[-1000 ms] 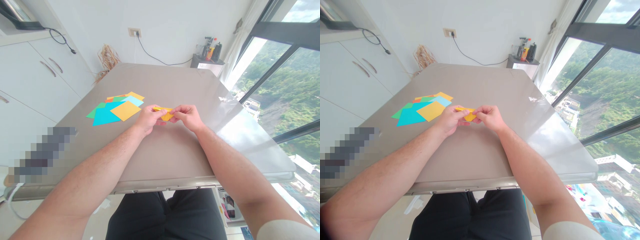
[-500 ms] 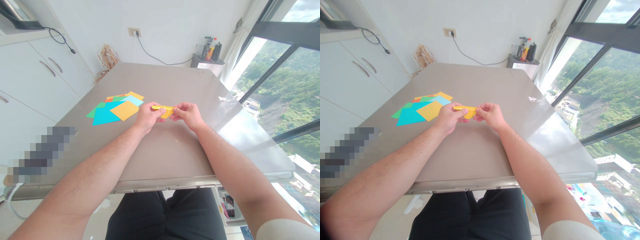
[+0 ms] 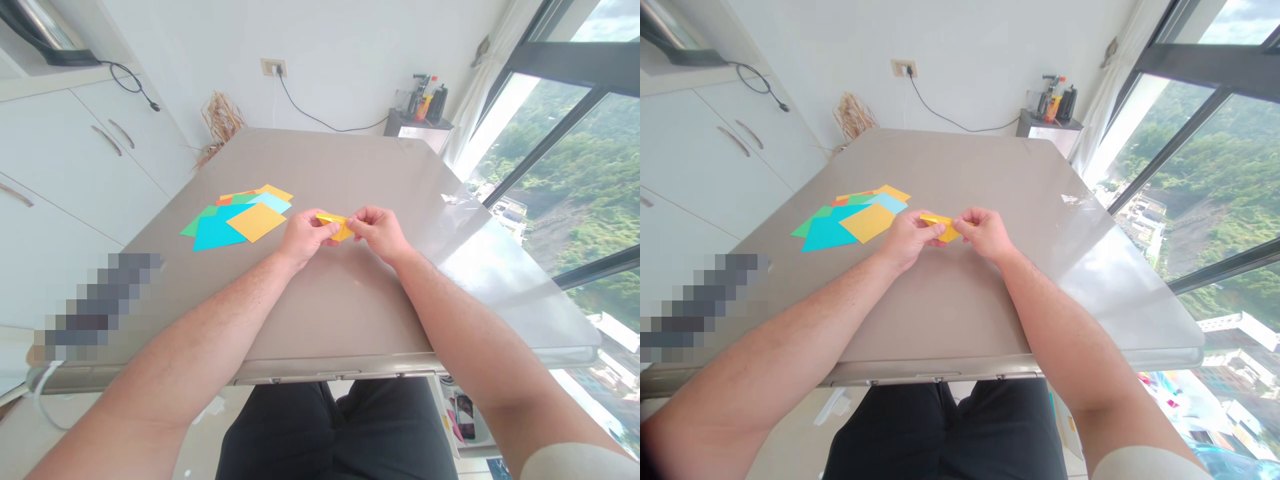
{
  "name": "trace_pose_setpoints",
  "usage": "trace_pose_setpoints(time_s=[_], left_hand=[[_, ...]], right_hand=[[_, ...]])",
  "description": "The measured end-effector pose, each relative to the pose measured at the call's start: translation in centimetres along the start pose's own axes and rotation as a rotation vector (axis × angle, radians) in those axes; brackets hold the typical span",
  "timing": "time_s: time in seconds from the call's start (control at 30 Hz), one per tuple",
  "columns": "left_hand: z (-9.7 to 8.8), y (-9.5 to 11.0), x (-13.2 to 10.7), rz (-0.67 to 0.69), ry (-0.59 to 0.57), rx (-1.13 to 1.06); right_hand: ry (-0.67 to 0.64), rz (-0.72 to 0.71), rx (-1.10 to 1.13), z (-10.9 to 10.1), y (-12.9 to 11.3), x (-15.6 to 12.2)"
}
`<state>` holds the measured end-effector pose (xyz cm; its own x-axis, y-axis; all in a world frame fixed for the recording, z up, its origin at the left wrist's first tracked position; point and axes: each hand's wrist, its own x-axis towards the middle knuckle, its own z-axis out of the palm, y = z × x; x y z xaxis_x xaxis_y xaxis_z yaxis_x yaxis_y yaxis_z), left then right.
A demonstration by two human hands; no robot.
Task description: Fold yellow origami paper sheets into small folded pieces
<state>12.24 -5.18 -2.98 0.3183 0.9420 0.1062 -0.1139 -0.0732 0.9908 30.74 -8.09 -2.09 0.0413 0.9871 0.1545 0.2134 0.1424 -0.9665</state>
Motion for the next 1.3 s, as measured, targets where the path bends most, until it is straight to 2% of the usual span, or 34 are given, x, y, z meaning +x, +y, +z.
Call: trace_pose_setpoints(time_s=[0.27, 0.47, 0.6, 0.73, 1.0, 1.3], left_hand=[[0.07, -0.17, 0.07, -0.031, -0.018, 0.008], [-0.19, -0.24, 0.15, 0.025, 0.058, 0.07], [-0.15, -0.39, 0.15, 0.045, 0.019, 0.13], [-0.02, -0.32, 0.0, 0.062, 0.029, 0.151], [0.05, 0.27, -0.38, 0.045, 0.011, 0.259], [-0.36, -0.23, -0.12, 0.11, 0.004, 0.357]], right_hand=[[-0.049, 0.007, -0.004, 0.27, 0.0, -0.17], [-0.036, 0.027, -0.007, 0.14, -0.15, -0.21], [-0.076, 0.018, 0.001, 0.05, -0.39, -0.4], [-0.102, 0.03, 0.021, 0.06, -0.37, -0.4], [-0.062, 0.044, 0.006, 0.26, -0.13, -0.18], [-0.101, 0.053, 0.028, 0.25, -0.19, -0.27]])
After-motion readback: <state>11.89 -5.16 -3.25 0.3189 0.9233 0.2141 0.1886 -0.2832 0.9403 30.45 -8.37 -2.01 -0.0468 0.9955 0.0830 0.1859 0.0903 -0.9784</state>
